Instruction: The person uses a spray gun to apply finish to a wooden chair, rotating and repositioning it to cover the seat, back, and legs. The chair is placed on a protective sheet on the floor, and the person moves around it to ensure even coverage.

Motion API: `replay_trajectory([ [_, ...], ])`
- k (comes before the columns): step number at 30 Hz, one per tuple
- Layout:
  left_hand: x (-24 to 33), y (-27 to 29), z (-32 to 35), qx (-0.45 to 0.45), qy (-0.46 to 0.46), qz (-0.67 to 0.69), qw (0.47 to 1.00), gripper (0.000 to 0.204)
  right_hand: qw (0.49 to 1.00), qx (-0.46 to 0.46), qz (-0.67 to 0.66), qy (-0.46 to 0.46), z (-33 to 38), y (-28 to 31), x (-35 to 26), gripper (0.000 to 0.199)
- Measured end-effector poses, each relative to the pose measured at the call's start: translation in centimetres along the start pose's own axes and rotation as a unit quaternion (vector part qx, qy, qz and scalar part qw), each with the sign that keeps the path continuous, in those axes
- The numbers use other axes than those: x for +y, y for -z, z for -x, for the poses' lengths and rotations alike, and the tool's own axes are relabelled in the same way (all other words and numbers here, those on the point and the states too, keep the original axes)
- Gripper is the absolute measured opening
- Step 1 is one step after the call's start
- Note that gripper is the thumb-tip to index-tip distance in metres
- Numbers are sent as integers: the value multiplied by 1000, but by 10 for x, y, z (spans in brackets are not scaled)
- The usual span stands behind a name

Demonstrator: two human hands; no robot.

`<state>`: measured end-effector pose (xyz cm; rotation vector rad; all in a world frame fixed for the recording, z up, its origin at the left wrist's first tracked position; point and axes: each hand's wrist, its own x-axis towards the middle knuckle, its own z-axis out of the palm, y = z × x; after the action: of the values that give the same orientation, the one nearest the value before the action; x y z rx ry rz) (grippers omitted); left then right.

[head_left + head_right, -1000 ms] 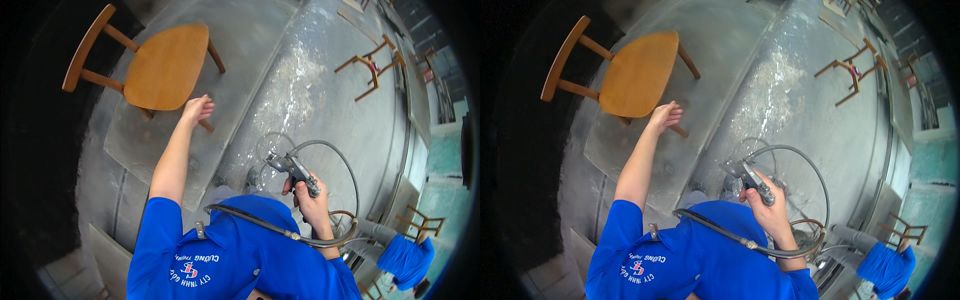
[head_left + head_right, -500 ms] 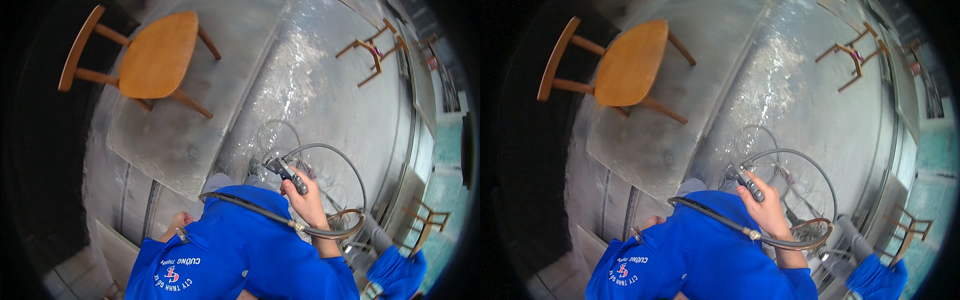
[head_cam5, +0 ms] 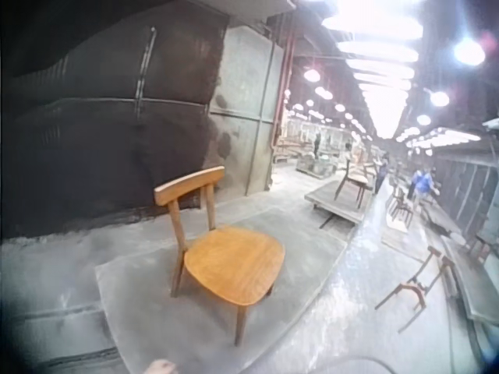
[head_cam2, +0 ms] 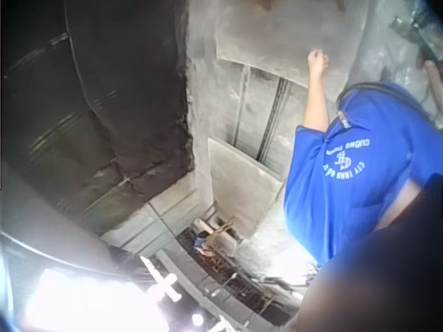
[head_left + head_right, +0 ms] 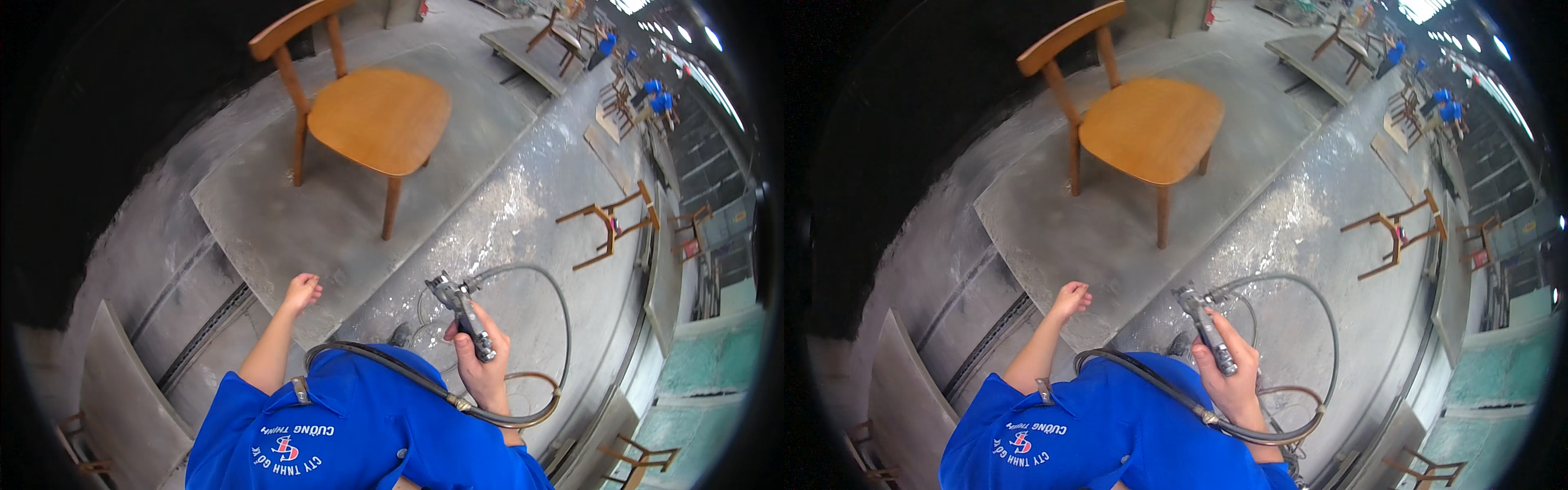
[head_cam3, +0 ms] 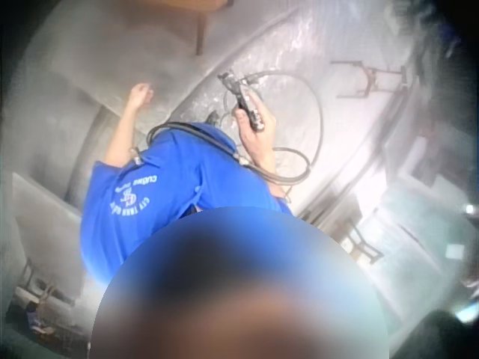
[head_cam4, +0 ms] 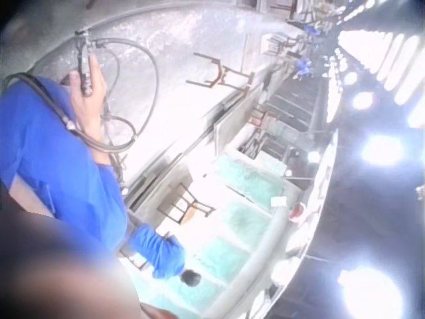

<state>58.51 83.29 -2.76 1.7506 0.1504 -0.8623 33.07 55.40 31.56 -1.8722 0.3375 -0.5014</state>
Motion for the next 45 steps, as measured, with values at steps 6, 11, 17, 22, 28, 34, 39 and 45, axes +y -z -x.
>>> replay_trajectory([
  [6, -186, 106, 18, 150, 209, 200, 945, 42, 997, 26, 74, 15, 25, -58, -17, 46],
  [11, -317, 151, 73, 175, 343, 154, 910, 46, 999, 21, 38, -31, 31, -88, -39, 48],
  [17, -336, 169, 79, 176, 310, 221, 908, 45, 983, -38, 172, 53, 17, -127, -66, 55],
  [22, -285, 169, 51, 172, 195, 305, 916, 47, 970, -72, 199, 118, 1, -164, -61, 63],
  [28, -255, 173, 73, 176, 151, 305, 924, 50, 943, -110, 246, 193, -16, -201, -45, 67],
  [34, -343, 171, 129, 223, 262, 363, 866, 48, 920, -138, 311, 192, -32, -244, -34, 66],
  [39, -399, 156, 174, 256, 310, 375, 836, 37, 903, -172, 361, 156, -27, -270, -31, 65],
  [45, -406, 158, 197, 274, 311, 417, 809, 33, 899, -188, 374, 130, -30, -294, -20, 63],
])
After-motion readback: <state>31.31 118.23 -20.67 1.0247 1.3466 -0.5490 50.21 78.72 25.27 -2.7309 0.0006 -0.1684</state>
